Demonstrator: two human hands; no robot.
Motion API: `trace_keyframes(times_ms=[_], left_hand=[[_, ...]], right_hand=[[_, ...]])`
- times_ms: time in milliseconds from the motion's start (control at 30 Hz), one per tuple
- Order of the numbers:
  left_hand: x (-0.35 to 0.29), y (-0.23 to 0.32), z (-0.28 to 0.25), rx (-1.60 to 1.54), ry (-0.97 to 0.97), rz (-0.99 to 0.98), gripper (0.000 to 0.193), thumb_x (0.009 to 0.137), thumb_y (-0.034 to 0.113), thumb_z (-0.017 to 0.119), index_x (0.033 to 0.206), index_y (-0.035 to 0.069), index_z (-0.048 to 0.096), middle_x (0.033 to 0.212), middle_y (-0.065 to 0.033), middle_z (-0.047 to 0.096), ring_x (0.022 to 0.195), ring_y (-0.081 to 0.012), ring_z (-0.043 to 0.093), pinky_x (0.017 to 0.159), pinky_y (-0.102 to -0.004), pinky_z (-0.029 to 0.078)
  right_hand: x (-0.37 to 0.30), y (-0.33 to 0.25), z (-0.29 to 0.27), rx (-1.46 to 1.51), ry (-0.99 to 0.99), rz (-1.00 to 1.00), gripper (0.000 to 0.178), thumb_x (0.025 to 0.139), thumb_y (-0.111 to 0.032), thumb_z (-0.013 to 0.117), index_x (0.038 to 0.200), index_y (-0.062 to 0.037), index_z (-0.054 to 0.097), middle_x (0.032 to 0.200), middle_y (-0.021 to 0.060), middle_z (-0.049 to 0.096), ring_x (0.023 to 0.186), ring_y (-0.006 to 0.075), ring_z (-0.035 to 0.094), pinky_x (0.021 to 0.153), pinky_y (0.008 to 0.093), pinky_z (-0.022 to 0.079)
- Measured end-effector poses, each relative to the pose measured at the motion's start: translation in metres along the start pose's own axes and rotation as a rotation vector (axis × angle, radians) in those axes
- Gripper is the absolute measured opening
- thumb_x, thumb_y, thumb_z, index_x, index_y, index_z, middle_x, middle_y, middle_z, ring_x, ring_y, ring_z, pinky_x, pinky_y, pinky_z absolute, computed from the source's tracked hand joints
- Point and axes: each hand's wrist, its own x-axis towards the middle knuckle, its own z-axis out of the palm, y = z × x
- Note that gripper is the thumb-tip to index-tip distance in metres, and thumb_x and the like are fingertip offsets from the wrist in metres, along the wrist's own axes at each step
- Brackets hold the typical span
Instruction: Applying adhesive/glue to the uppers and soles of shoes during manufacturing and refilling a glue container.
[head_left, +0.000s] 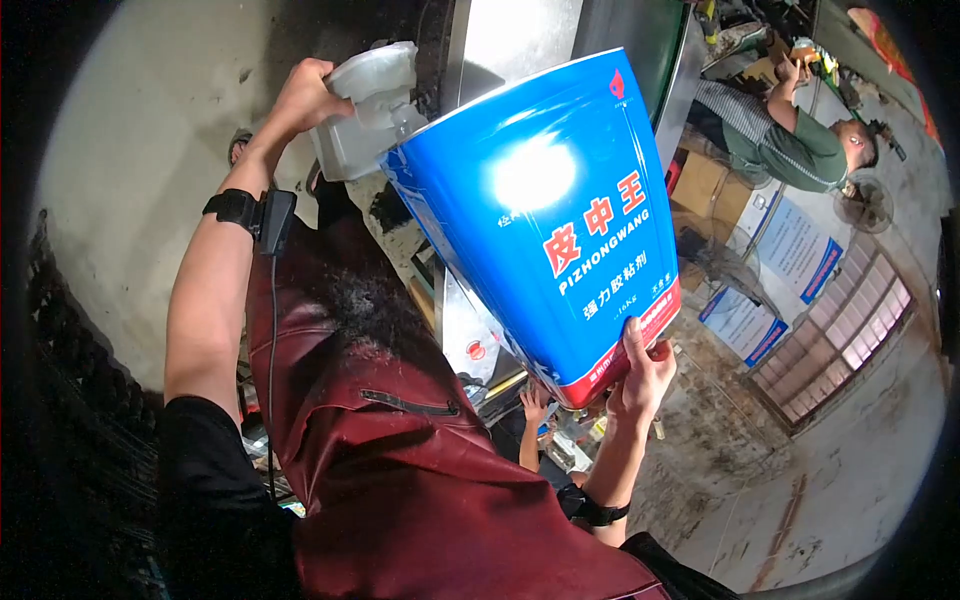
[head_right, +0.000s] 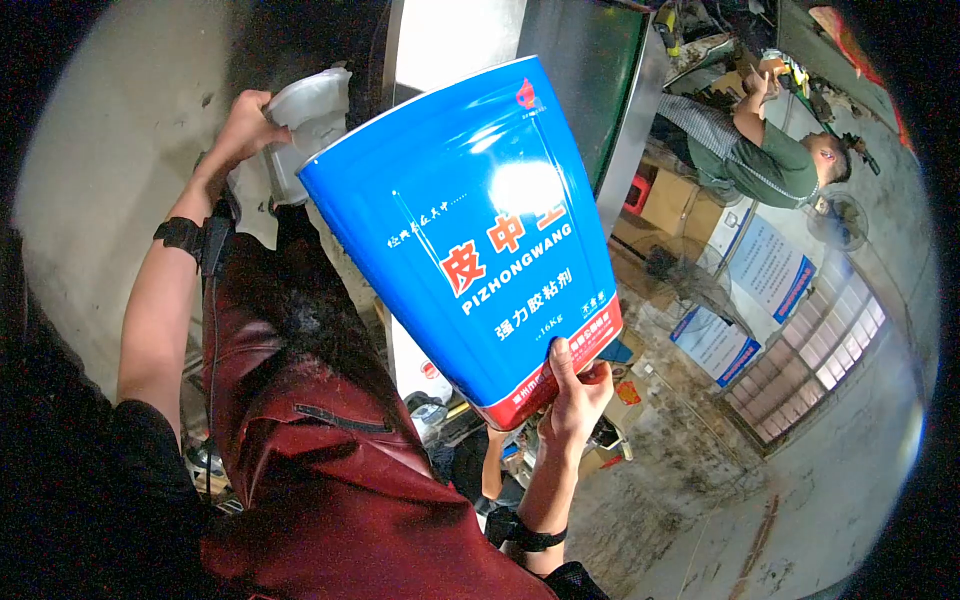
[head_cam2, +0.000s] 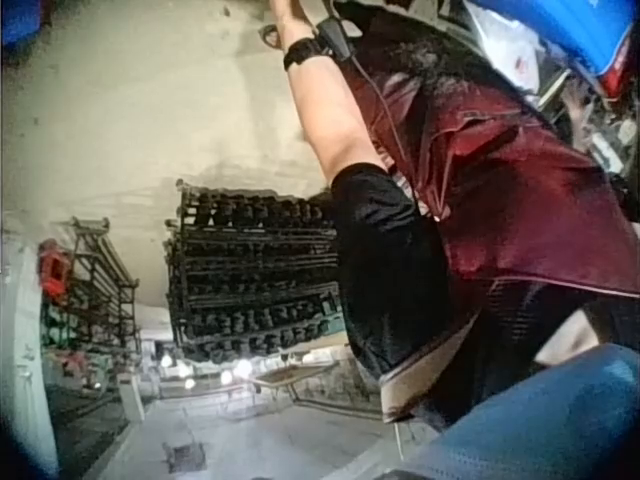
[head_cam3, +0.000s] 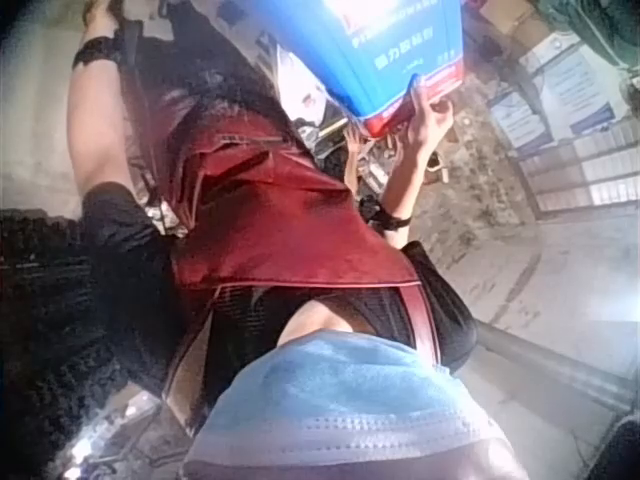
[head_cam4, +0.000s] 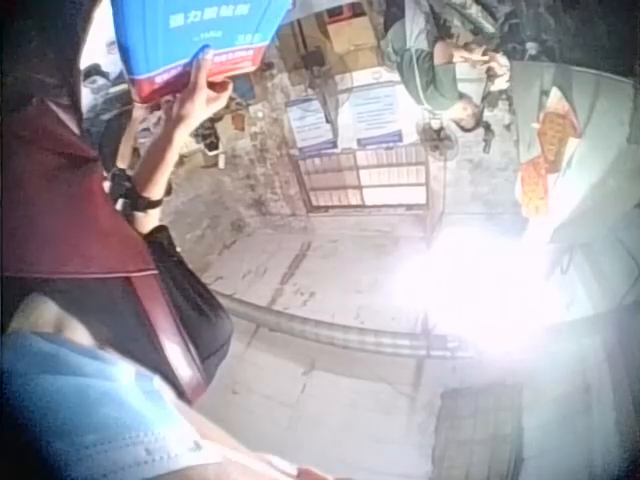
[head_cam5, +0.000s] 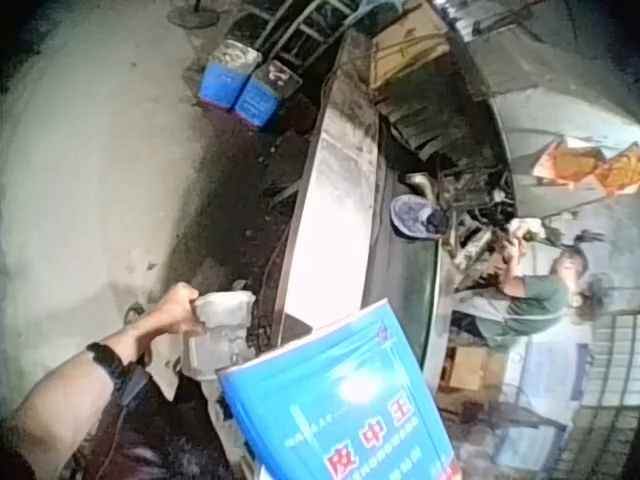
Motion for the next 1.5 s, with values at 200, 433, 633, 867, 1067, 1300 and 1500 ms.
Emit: trace_keyframes(times_ms=[200,433,633,867,1067,1300,1500], left_hand=[[-0.003,0.0,-0.004,-0.044,-0.018,-0.003,0.041,0.059,0.01,0.086,0.097,0.0,0.075,0.088,-0.0148,0.076,0.082,-0.0242,0.073,0.079,-0.0383,0.056],[-0.004,0.0,0.0,-0.015,-0.015,0.039,0.04,0.06,0.011,0.086,0.097,0.0,0.076,0.087,-0.0158,0.076,0.082,-0.0242,0.073,0.078,-0.038,0.055],[-0.005,-0.008,0.006,-0.031,0.008,0.047,0.038,0.06,0.011,0.086,0.094,-0.001,0.075,0.086,-0.0158,0.075,0.08,-0.0241,0.072,0.077,-0.0382,0.055],[-0.001,-0.009,0.006,-0.068,0.021,0.012,0.037,0.059,0.011,0.086,0.091,-0.003,0.074,0.083,-0.0154,0.074,0.079,-0.0226,0.071,0.076,-0.0375,0.055],[0.001,-0.026,0.01,-0.217,0.003,-0.109,0.037,0.06,0.011,0.087,0.092,-0.002,0.074,0.084,-0.0091,0.074,0.078,-0.019,0.069,0.073,-0.0366,0.054],[-0.006,-0.028,0.016,-0.346,-0.015,-0.16,0.039,0.061,0.012,0.088,0.094,-0.003,0.074,0.085,-0.0086,0.073,0.075,-0.0183,0.068,0.07,-0.0352,0.053],[-0.011,-0.019,0.016,-0.362,-0.025,-0.167,0.04,0.062,0.011,0.088,0.096,-0.004,0.075,0.086,-0.0079,0.074,0.075,-0.0175,0.069,0.07,-0.0346,0.054]], right_hand=[[-0.005,-0.006,0.007,0.004,0.0,0.003,0.038,0.085,-0.017,0.089,0.103,-0.0004,0.059,0.097,0.0092,0.071,0.082,0.0162,0.068,0.081,0.0333,0.057],[0.0,0.0,0.0,-0.005,-0.004,-0.009,0.04,0.084,-0.018,0.089,0.103,0.0001,0.06,0.096,0.0086,0.071,0.082,0.0161,0.067,0.082,0.033,0.056],[-0.003,-0.003,0.004,-0.006,-0.003,-0.007,0.04,0.085,-0.018,0.089,0.105,0.0007,0.06,0.098,0.0095,0.071,0.083,0.017,0.068,0.083,0.0339,0.056],[-0.003,-0.002,0.004,-0.009,0.003,-0.004,0.041,0.085,-0.018,0.089,0.106,0.0012,0.06,0.098,0.0106,0.071,0.083,0.0177,0.069,0.082,0.0355,0.057],[-0.005,-0.003,0.004,-0.003,0.001,0.004,0.041,0.085,-0.018,0.089,0.106,0.001,0.06,0.098,0.0101,0.071,0.083,0.0173,0.069,0.081,0.0348,0.058],[-0.005,-0.003,0.004,-0.005,0.008,0.004,0.041,0.084,-0.019,0.089,0.104,-0.0001,0.059,0.096,0.0086,0.071,0.081,0.0166,0.068,0.08,0.0341,0.057],[-0.004,-0.003,0.002,-0.028,0.02,0.019,0.042,0.084,-0.02,0.09,0.104,-0.0007,0.059,0.095,0.0081,0.07,0.081,0.0162,0.068,0.08,0.0334,0.057]])
